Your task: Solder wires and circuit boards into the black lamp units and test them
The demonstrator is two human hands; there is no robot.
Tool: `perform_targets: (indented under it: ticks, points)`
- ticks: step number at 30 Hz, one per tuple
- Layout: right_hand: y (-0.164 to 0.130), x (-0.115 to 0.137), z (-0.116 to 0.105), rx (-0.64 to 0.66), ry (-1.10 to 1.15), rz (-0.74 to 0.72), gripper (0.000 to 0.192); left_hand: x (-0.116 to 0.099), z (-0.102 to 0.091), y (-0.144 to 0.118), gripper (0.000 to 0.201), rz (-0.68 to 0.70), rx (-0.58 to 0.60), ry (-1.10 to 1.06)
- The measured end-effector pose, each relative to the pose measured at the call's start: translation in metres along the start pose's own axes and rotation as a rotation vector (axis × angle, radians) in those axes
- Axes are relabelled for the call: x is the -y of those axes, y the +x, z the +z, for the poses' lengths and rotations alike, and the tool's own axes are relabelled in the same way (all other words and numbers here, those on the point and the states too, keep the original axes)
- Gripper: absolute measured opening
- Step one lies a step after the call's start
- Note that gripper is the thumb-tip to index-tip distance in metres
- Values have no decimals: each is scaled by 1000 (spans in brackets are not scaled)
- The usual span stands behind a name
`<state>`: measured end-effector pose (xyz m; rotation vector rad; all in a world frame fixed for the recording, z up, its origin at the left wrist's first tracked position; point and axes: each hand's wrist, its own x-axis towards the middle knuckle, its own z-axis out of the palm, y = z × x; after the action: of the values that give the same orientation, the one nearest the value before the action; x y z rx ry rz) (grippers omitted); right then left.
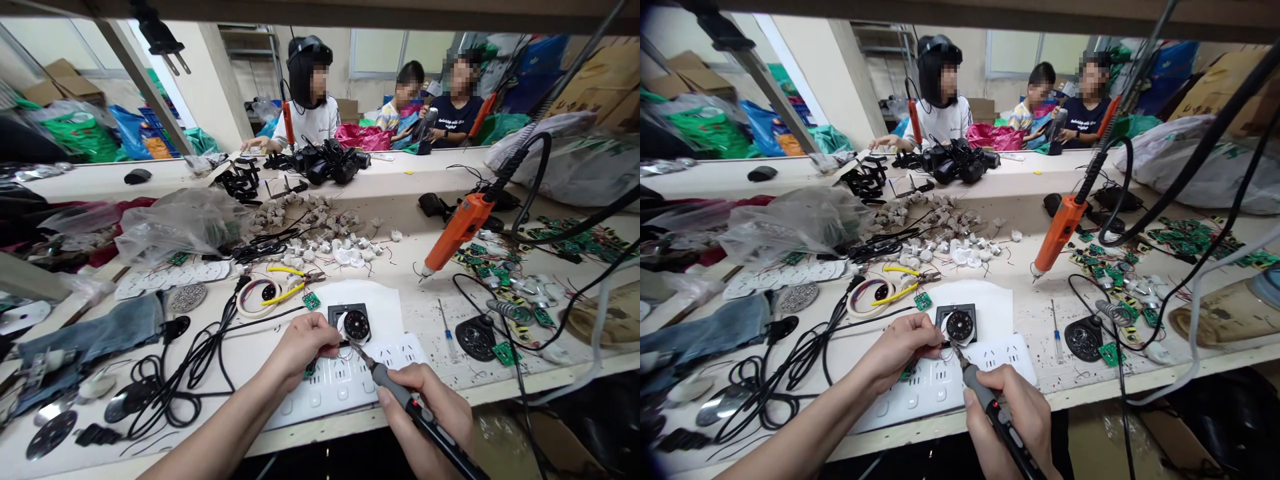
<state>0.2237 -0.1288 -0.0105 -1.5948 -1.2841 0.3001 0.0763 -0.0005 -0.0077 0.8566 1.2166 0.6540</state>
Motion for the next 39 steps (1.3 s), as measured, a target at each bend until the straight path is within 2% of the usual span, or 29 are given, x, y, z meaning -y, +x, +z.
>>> perform_targets:
  ticks: [6,13,16,21,28,36,39]
  points:
    - [-1,5,-3,-34,9,183,15,1,-1,1,23,-5,1,-12]
    - [-3,9,-5,-63,60,231,18,1,-1,1,25,-11,1,-19]
    - [-5,7,-8,-88,116,218,18,0,-1,1,25,-19,-12,-32]
    - [-7,4,-13,-202,165,149,16,0,0,2,25,-13,-15,-27]
    - [-6,0,-4,-102,35,185,23,1,2,-1,25,32,-24,29]
    - [6,-10,-6,-16,-76,-61,20,2,2,-2,27,52,-31,34]
    - [7,-11,-6,-15,-89,-60,21,1,2,-2,27,43,-37,39]
